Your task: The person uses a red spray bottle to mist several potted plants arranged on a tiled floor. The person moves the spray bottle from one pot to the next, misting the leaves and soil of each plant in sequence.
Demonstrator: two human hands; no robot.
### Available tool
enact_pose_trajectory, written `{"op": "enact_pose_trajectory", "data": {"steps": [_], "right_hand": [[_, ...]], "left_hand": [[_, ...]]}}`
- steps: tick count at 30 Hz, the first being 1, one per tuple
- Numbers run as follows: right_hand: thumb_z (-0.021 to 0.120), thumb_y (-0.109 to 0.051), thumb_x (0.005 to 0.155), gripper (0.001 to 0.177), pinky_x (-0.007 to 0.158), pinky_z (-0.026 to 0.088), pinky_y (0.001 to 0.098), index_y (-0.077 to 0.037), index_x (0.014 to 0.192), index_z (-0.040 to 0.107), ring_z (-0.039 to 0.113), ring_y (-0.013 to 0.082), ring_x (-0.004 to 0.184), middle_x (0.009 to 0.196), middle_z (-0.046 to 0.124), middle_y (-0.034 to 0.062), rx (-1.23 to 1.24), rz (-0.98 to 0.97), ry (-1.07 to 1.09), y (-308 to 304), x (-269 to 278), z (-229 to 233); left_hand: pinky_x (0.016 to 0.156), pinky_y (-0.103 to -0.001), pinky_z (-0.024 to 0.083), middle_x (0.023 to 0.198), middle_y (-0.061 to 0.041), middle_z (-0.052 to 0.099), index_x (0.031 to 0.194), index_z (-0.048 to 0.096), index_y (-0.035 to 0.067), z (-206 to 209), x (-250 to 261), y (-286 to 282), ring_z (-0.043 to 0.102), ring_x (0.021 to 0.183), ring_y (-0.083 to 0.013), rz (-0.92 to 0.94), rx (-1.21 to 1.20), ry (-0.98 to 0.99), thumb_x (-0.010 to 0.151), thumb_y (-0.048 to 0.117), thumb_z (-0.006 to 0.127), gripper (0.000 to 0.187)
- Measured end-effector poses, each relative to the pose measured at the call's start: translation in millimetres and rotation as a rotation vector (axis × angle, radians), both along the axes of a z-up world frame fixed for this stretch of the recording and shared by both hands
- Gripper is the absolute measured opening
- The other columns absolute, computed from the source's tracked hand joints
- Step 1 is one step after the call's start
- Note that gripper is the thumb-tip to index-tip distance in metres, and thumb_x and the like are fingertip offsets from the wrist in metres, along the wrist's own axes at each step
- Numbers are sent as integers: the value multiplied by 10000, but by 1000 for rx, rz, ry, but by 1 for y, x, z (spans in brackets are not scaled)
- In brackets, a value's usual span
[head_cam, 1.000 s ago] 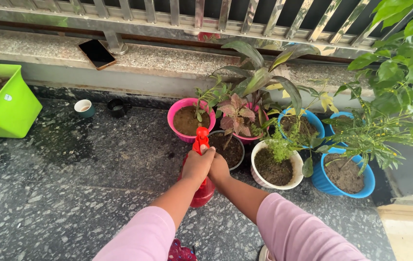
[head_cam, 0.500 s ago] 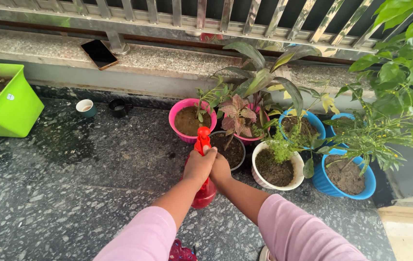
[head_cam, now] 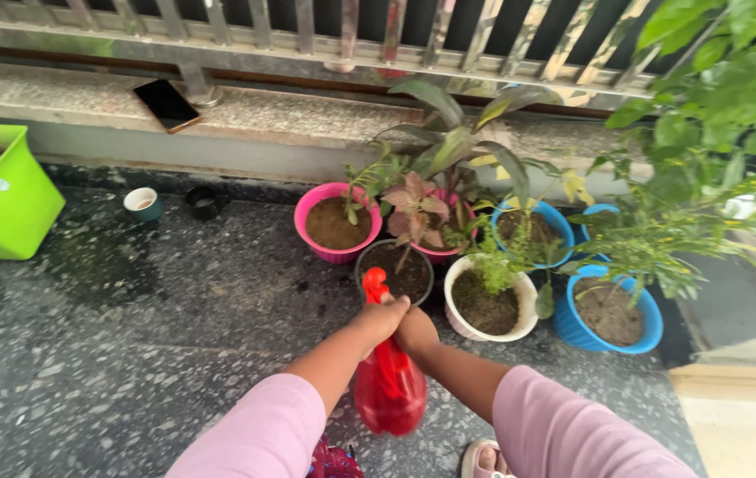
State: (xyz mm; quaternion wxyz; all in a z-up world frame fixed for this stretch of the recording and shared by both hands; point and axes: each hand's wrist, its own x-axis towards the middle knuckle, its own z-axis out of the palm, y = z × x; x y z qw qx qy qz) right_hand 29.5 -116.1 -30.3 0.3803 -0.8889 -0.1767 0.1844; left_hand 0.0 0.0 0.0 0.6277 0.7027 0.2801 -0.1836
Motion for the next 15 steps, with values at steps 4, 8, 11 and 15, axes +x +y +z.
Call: {"op": "enact_pose_trajectory", "data": {"steps": [4,8,11,15], "right_hand": [[476,-259,978,294,835,521,494,-122,1116,698,707,388,984,1029,748,187,-161,-129,129,-41,-10,-11],[542,-320,966,317,810,526,468,-96,1119,708,688,373,971,1041,742,203,-31,-263,16,-72,-4,19],[543,-387,943,393,784,538,409,-79,1090,737,723,282,865,975,779,157,272,-406,140,-87,5,66],[555,-521,964,537,790,517,362,-32,1070,749,689,214,855,954,767,123,393,-614,244,-77,10,102]], "left_hand": [[1006,-415,489,1258,-167,723,1225,687,51,-29,11,-37,672,1198,-288,-147,-81,-49,897,522,572,586],[965,-406,532,1194,-185,735,1182,699,38,7,20,-76,713,1136,-295,-117,89,-140,873,538,656,589],[934,-413,530,1139,-191,753,1159,716,23,59,21,-90,730,1088,-316,-128,100,-188,884,580,622,629],[915,-418,525,1100,-200,747,1182,723,60,102,15,-96,709,1069,-336,-18,149,-287,840,601,636,645]]}}
